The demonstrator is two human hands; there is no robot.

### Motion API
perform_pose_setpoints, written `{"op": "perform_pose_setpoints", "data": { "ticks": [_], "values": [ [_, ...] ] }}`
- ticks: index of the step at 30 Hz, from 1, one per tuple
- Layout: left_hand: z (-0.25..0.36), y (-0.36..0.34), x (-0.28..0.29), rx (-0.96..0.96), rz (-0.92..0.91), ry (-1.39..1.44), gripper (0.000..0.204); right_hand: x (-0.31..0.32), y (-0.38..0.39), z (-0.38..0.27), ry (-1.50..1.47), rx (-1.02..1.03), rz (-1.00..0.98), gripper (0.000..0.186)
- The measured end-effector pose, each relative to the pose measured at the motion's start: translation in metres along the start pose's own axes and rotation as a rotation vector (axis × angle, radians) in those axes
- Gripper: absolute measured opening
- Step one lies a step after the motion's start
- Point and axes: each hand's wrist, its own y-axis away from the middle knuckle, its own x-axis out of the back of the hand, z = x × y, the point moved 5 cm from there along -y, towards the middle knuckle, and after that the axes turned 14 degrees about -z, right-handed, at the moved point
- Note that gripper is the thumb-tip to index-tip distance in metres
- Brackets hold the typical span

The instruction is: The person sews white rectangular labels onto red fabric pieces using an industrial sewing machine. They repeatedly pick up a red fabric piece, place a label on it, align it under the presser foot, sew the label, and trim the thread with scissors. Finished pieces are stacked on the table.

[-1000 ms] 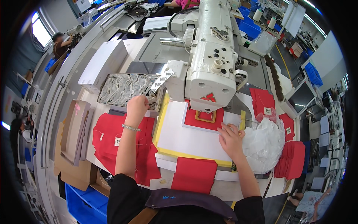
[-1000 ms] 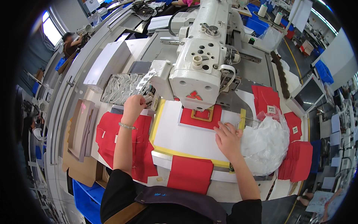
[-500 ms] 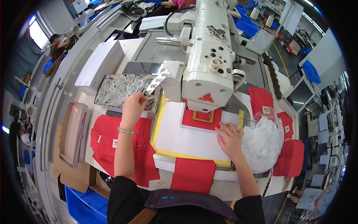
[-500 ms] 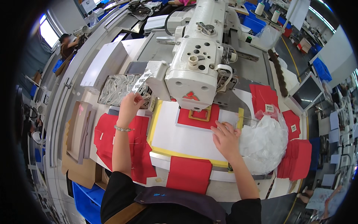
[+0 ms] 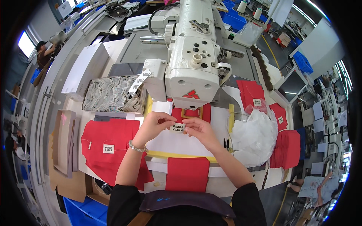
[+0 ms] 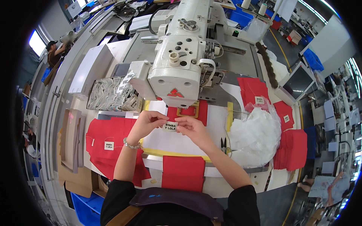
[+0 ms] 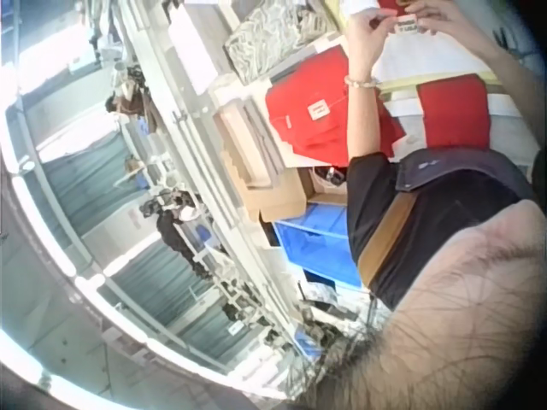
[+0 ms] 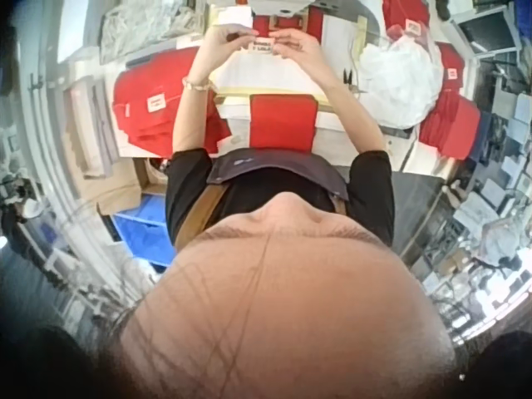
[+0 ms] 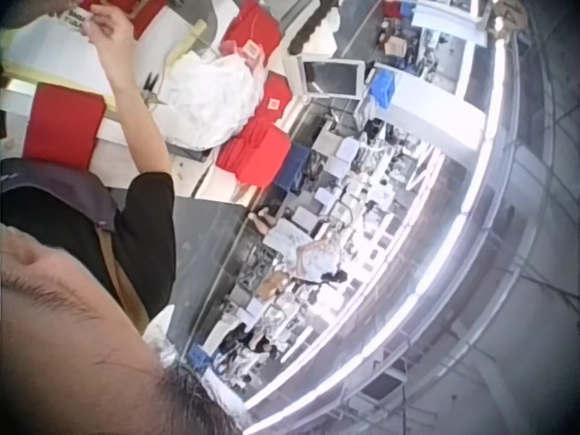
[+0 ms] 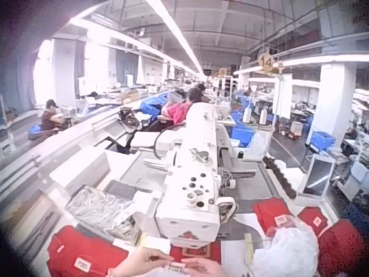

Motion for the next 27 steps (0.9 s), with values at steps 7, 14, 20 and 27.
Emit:
{"op": "perform_pose_setpoints", "data": {
  "ticks": [7,14,20,27],
  "values": [
    [-0.013,-0.008,-0.009,-0.002,0.048,0.094,0.024,0.018,-0.012,0.006,0.102,0.015,0.076,0.023],
    [-0.008,-0.015,-0.043,-0.188,0.015,-0.374,0.038,0.069,-0.026,0.004,0.378,-0.034,0.229,0.017],
    [-0.015,-0.018,-0.068,-0.178,0.046,-0.899,0.05,0.079,-0.036,-0.005,0.559,-0.154,0.233,0.015],
    [-0.017,-0.019,-0.082,-0.134,0.109,-1.162,0.061,0.087,-0.046,0.0,0.668,-0.112,0.235,0.021]
  ]
}}
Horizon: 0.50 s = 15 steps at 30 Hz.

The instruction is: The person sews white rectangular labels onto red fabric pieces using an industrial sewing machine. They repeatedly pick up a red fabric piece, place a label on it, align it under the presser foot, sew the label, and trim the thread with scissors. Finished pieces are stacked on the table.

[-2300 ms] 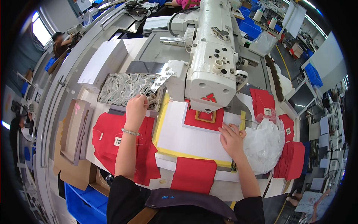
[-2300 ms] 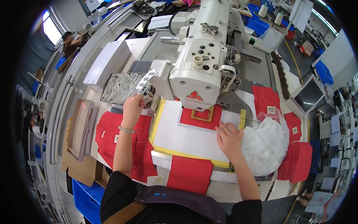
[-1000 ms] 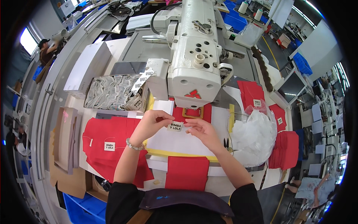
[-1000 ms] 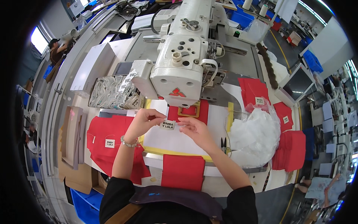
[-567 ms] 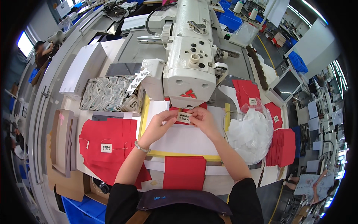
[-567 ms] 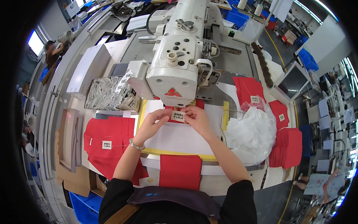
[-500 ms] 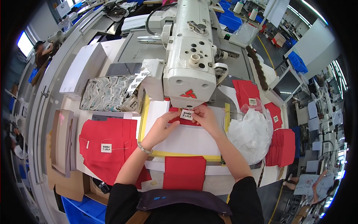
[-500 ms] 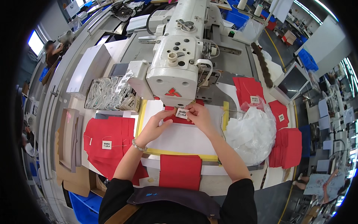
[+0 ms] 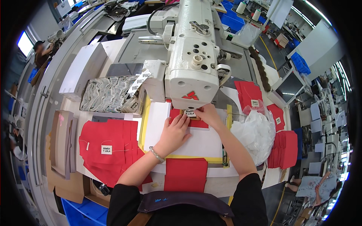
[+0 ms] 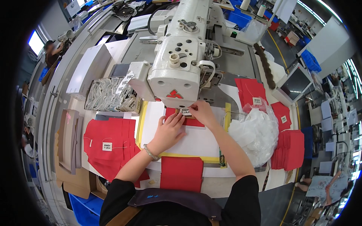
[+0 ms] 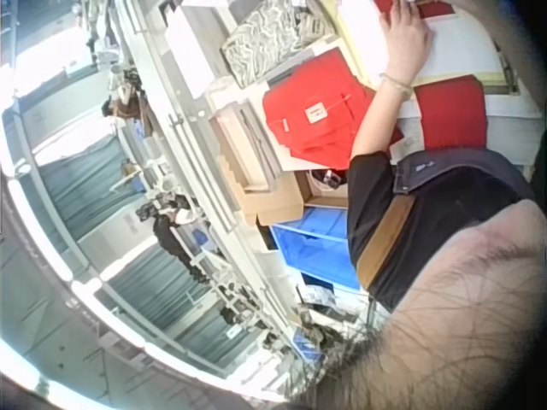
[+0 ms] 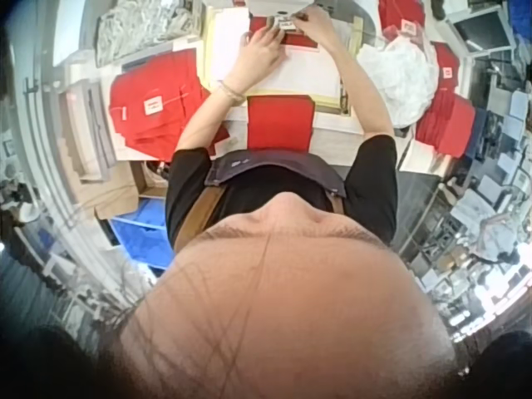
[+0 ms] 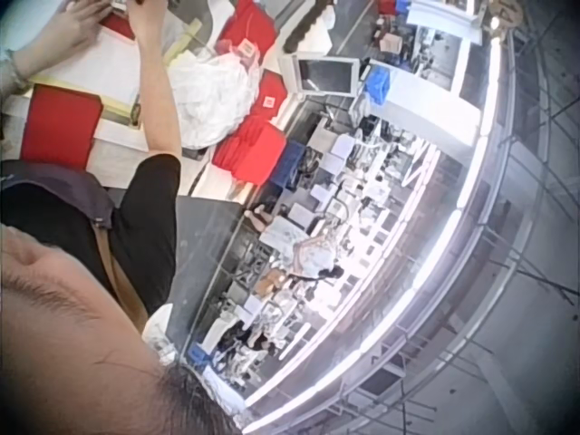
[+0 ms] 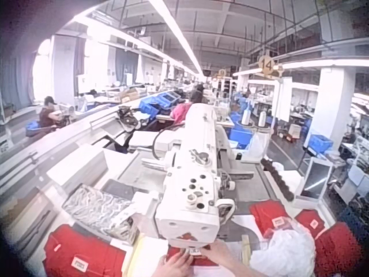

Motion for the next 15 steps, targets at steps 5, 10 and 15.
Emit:
{"op": "perform_pose_setpoints", "data": {
  "ticks": [5,10,15],
  "values": [
    [0.008,-0.004,-0.006,0.024,0.022,-0.106,0.068,-0.001,-0.005,0.006,0.065,0.034,0.031,0.023],
    [0.011,-0.007,-0.01,0.049,0.04,-0.161,0.07,-0.003,-0.001,0.0,0.152,0.033,0.069,0.024],
    [0.012,-0.009,-0.008,0.048,0.059,-0.168,0.072,-0.002,0.006,-0.011,0.186,0.013,0.069,0.023]
  ]
}}
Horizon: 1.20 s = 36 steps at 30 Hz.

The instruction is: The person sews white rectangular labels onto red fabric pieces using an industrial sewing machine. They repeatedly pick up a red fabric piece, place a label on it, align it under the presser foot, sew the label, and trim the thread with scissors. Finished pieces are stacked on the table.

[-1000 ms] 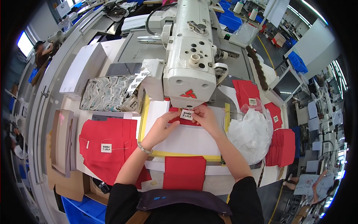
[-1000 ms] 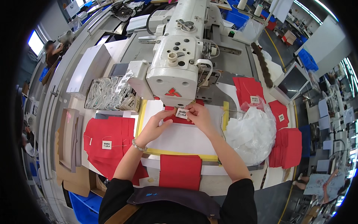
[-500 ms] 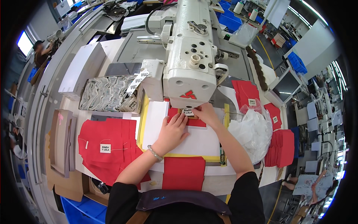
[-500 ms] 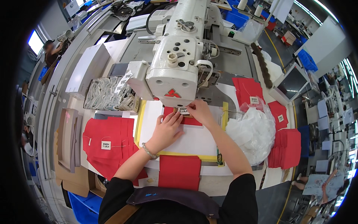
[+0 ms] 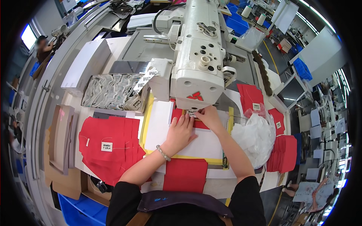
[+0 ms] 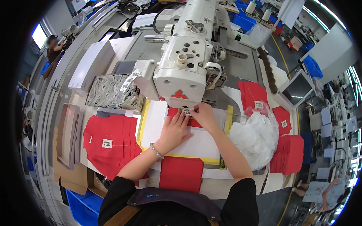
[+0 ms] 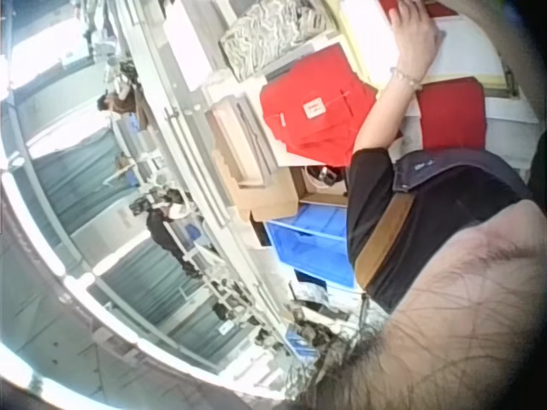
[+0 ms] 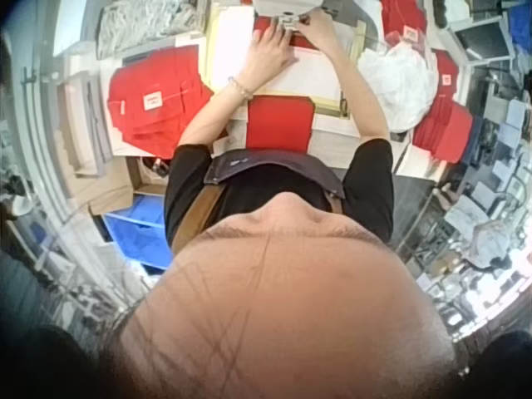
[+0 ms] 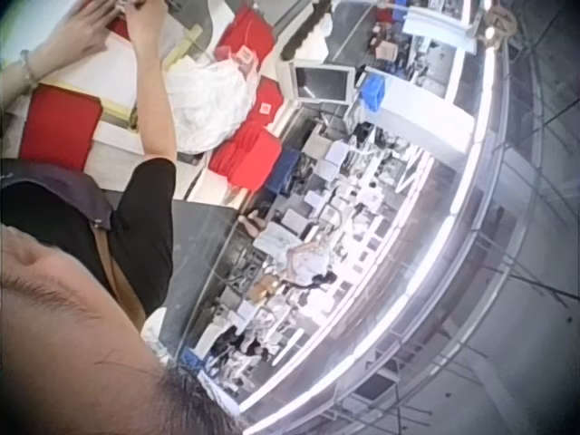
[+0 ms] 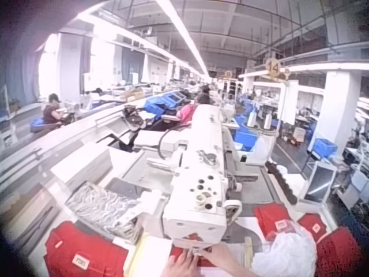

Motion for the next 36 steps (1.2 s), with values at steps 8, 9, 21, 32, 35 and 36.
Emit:
{"op": "perform_pose_setpoints", "data": {
  "ticks": [8,9,21,32,35,36],
  "values": [
    [0.002,-0.005,-0.001,0.026,-0.008,0.005,0.071,0.009,0.026,-0.02,0.515,0.293,0.141,0.016],
    [0.002,-0.005,-0.001,0.031,-0.016,0.011,0.071,0.01,0.03,-0.021,0.563,0.34,0.131,0.016],
    [-0.019,0.003,0.006,0.012,-0.043,0.014,0.074,-0.01,0.039,-0.021,0.671,0.537,0.001,0.031],
    [-0.061,-0.007,0.005,-0.025,-0.111,0.204,0.079,-0.019,0.032,-0.018,0.635,0.548,-0.034,0.031],
    [-0.062,-0.007,0.004,-0.029,-0.117,0.179,0.079,-0.02,0.033,-0.02,0.634,0.571,-0.004,0.031],
    [-0.062,-0.007,0.003,-0.034,-0.109,0.176,0.079,-0.02,0.034,-0.02,0.628,0.573,0.001,0.032]
  ]
}}
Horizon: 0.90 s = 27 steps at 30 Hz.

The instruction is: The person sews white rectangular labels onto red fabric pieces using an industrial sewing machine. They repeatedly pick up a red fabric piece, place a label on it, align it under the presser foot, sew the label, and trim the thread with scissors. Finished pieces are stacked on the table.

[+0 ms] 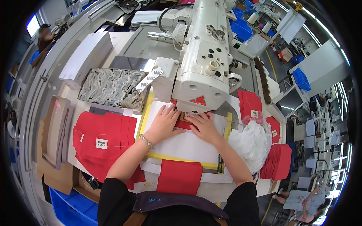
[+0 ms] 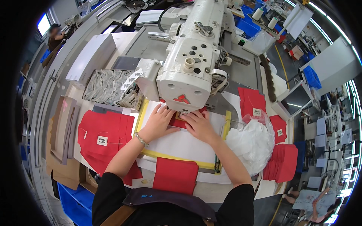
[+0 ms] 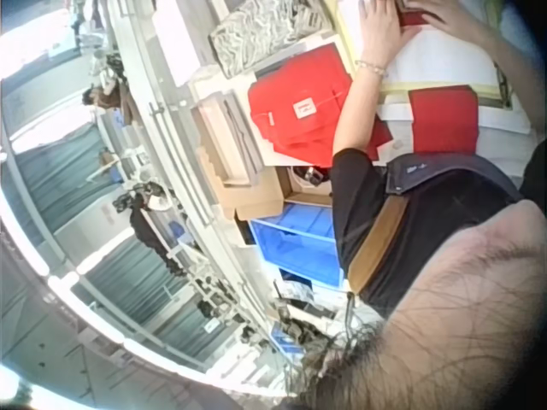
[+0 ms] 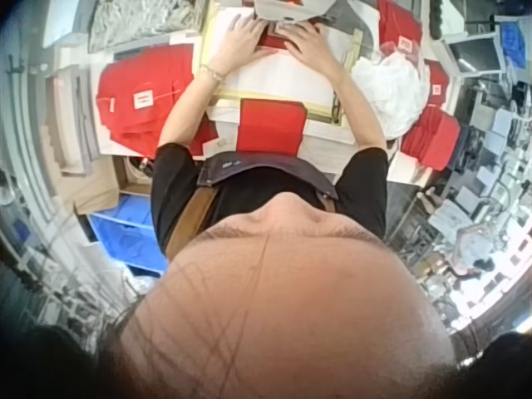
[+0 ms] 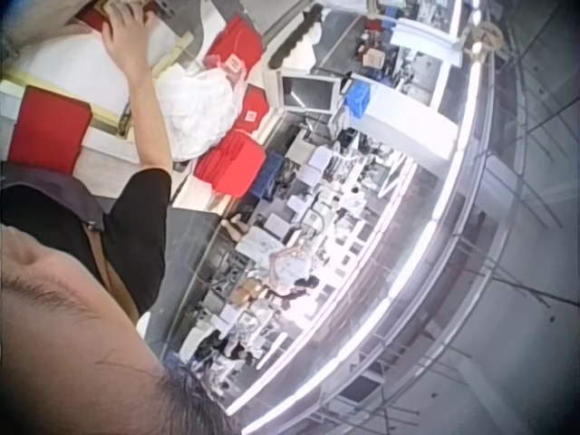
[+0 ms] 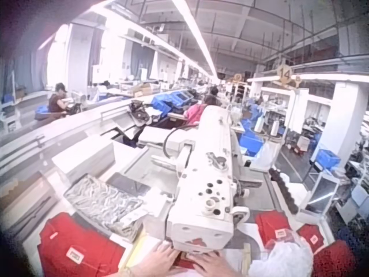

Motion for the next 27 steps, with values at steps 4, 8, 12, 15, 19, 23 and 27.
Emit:
{"op": "perform_pose_setpoints", "data": {
  "ticks": [4,8,12,15,19,23,27],
  "values": [
    [0.0,-0.002,0.002,-0.022,0.012,-0.016,0.079,0.003,0.002,-0.001,-0.039,-0.033,0.026,0.032],
    [0.0,-0.004,0.0,-0.06,0.024,-0.039,0.079,0.0,0.006,0.005,-0.081,-0.049,0.058,0.03],
    [0.002,-0.007,-0.001,-0.077,-0.001,-0.083,0.081,0.001,0.009,0.008,-0.083,-0.05,0.073,0.03],
    [0.004,-0.008,0.001,-0.069,-0.032,-0.104,0.082,0.002,0.012,0.008,-0.071,-0.043,0.056,0.031],
    [0.003,-0.007,-0.001,-0.054,-0.04,-0.084,0.082,0.004,0.011,0.007,-0.053,-0.027,0.017,0.034],
    [0.004,-0.007,0.0,-0.055,-0.039,-0.069,0.082,0.001,0.013,0.009,-0.035,-0.013,-0.001,0.034],
    [0.004,-0.007,0.001,-0.061,-0.017,-0.059,0.082,0.0,0.012,0.009,-0.071,-0.01,0.007,0.033]
  ]
}}
